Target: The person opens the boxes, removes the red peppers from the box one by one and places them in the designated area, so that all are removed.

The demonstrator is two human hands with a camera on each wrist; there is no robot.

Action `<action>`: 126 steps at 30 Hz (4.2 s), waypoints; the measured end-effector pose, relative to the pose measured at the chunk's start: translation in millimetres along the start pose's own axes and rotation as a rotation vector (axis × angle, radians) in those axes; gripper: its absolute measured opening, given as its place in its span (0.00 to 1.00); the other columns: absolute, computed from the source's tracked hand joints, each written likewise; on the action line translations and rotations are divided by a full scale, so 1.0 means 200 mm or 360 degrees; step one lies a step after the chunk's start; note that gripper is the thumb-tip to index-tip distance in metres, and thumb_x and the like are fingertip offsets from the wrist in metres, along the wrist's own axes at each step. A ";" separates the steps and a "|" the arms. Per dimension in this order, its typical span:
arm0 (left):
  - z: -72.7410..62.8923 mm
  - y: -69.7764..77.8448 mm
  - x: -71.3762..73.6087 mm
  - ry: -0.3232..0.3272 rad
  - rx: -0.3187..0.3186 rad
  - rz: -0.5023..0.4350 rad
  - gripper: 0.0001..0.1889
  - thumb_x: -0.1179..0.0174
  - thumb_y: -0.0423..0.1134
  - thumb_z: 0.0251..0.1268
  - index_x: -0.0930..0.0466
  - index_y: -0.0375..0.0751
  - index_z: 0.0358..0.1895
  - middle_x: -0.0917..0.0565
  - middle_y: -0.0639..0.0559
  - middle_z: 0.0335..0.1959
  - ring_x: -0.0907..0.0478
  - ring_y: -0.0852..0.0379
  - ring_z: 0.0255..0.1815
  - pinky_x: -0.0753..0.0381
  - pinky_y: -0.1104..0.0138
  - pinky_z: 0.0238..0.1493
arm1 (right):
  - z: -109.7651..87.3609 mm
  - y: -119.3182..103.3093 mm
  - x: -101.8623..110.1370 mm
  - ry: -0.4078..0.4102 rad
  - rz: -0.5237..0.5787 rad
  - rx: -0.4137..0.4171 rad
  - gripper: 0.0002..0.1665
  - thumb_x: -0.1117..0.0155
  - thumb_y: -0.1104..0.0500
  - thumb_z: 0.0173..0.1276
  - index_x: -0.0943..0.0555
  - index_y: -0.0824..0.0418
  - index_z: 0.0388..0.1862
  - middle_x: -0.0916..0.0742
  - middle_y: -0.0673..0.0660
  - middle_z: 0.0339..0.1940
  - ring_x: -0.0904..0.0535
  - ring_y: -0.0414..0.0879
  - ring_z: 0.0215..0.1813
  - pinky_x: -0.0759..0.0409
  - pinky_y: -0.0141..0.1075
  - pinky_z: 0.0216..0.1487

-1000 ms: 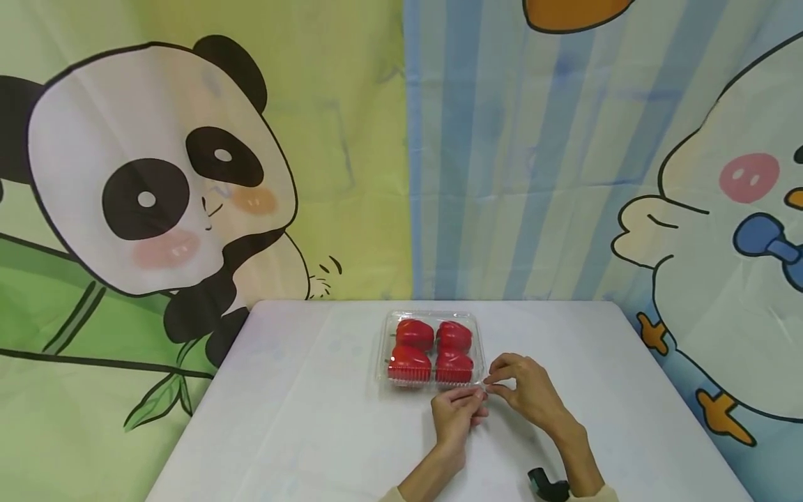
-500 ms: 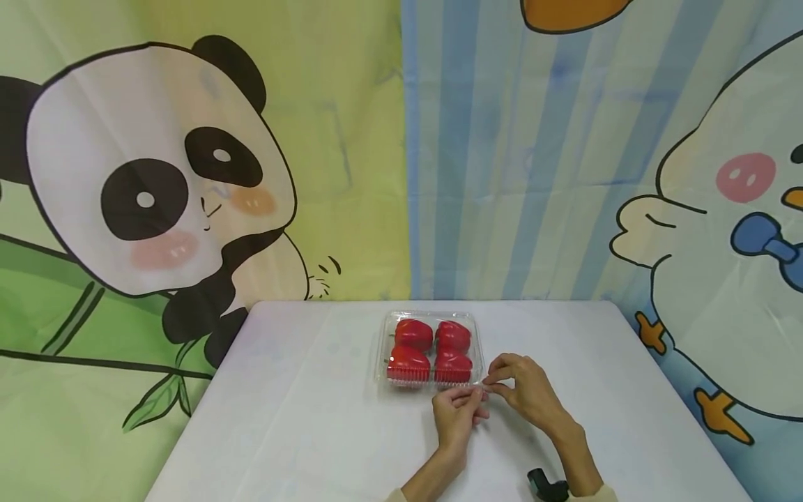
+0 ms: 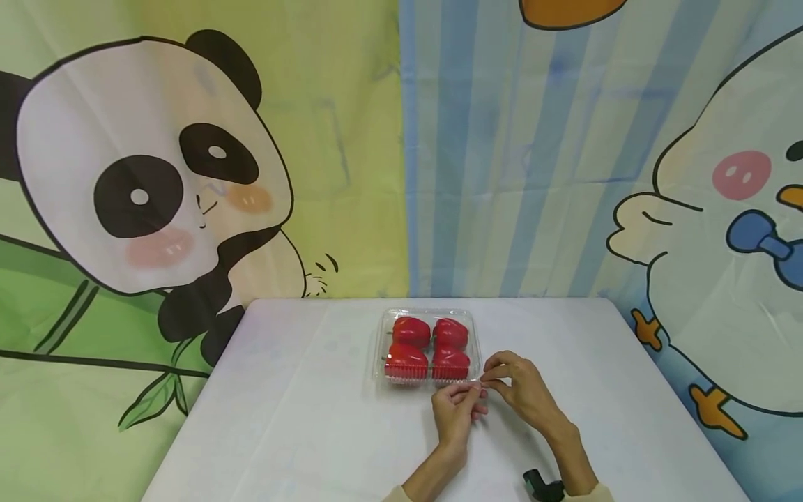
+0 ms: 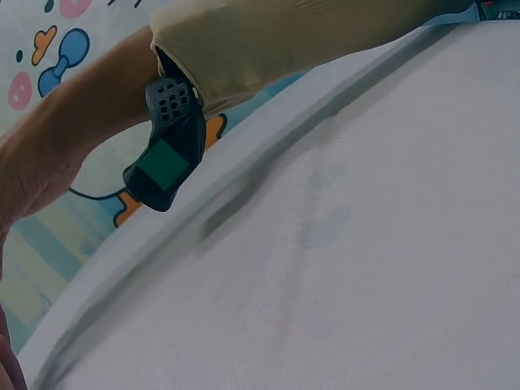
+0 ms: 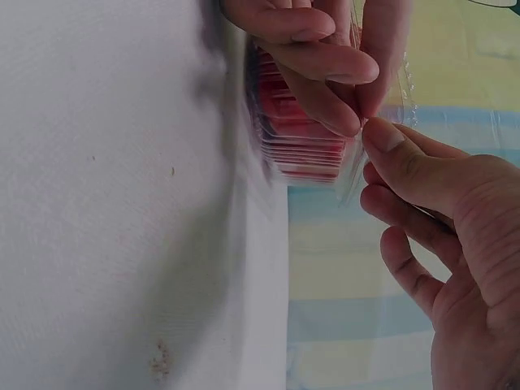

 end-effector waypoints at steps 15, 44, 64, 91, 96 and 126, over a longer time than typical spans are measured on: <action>0.03 0.00 -0.03 0.0075 -0.0102 0.0019 0.09 0.28 0.32 0.66 0.11 0.26 0.39 0.09 0.28 0.33 0.18 0.64 0.16 0.24 0.77 0.22 | -0.02 0.03 -0.06 0.0170 0.0095 0.0010 0.17 0.15 0.77 0.50 0.07 0.57 0.31 0.10 0.48 0.37 0.13 0.42 0.42 0.24 0.14 0.52; 0.02 -0.03 -0.04 0.0223 -0.0202 0.0007 0.05 0.30 0.27 0.65 0.12 0.24 0.34 0.11 0.24 0.30 0.23 0.65 0.16 0.22 0.75 0.21 | -0.07 -0.03 -0.12 0.0366 -0.0239 0.0188 0.20 0.15 0.80 0.44 0.06 0.62 0.34 0.06 0.49 0.35 0.14 0.46 0.42 0.18 0.28 0.49; 0.03 0.00 -0.06 0.0303 -0.0247 -0.0040 0.07 0.29 0.29 0.65 0.12 0.25 0.32 0.12 0.22 0.30 0.22 0.61 0.19 0.22 0.72 0.24 | -0.01 -0.04 -0.13 0.0329 -0.0295 0.0285 0.19 0.20 0.83 0.47 0.08 0.62 0.32 0.07 0.51 0.33 0.15 0.47 0.38 0.17 0.38 0.43; 0.03 -0.02 -0.08 0.0303 -0.0292 -0.0084 0.07 0.29 0.27 0.65 0.11 0.23 0.33 0.11 0.26 0.28 0.19 0.58 0.20 0.19 0.71 0.25 | -0.01 -0.05 -0.11 0.0269 -0.0315 0.0366 0.25 0.25 0.89 0.46 0.10 0.62 0.33 0.07 0.53 0.37 0.12 0.49 0.43 0.10 0.43 0.48; 0.03 -0.02 -0.08 0.0311 -0.0279 -0.0075 0.06 0.29 0.27 0.65 0.11 0.24 0.33 0.10 0.27 0.28 0.18 0.57 0.20 0.19 0.71 0.25 | -0.01 -0.05 -0.11 0.0246 -0.0319 0.0365 0.25 0.26 0.89 0.47 0.11 0.62 0.32 0.08 0.53 0.36 0.12 0.48 0.42 0.10 0.43 0.47; 0.02 -0.02 -0.08 0.0413 -0.0348 -0.0152 0.07 0.30 0.23 0.62 0.15 0.19 0.30 0.12 0.28 0.26 0.17 0.57 0.20 0.20 0.72 0.23 | 0.00 -0.09 -0.13 0.0213 -0.0343 0.0381 0.27 0.34 0.91 0.47 0.17 0.59 0.27 0.10 0.51 0.32 0.14 0.49 0.41 0.13 0.44 0.47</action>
Point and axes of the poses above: each hand's wrist, its own z-axis towards the middle knuckle, its own x-axis out of the back of the hand, y = z × x, the point moved 2 cm from there along z, towards the middle knuckle
